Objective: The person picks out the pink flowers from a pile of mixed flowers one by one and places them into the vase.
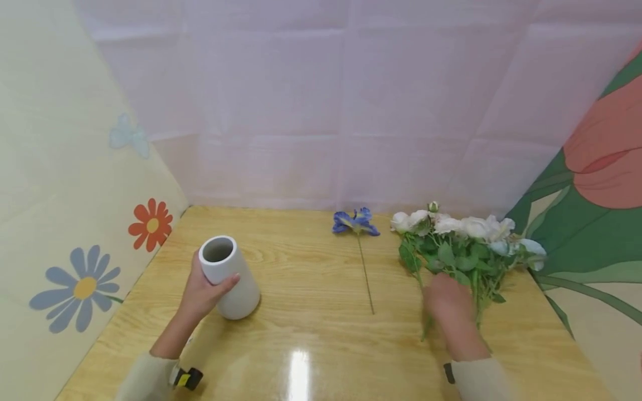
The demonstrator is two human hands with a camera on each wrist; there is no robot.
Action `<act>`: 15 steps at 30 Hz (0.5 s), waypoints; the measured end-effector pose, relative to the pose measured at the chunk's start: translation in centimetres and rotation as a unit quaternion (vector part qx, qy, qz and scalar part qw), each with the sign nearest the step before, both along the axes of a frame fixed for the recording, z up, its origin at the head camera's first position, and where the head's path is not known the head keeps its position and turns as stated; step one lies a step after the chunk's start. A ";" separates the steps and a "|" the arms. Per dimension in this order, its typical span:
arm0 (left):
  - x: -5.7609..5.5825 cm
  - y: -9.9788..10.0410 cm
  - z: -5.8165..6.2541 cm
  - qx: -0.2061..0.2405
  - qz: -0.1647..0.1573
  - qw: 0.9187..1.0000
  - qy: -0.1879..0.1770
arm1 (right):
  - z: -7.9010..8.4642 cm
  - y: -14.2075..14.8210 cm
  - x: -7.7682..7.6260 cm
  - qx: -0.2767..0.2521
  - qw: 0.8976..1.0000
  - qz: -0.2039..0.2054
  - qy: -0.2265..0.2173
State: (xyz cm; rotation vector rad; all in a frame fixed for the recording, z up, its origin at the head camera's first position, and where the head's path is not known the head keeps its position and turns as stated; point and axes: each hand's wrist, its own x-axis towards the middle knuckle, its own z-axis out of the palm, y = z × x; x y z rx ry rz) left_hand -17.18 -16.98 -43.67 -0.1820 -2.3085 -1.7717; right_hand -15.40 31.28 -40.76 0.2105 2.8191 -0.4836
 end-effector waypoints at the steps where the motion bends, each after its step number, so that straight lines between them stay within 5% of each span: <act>1: 0.0 0.1 0.0 0.000 -0.002 1.000 0.000 | 0.1 0.5 0.2 0.001 1.000 -0.007 -0.005; 15: 0.0 0.5 -0.2 -0.017 -0.007 1.000 0.007 | -1.4 4.5 0.7 0.000 0.995 -0.037 -0.093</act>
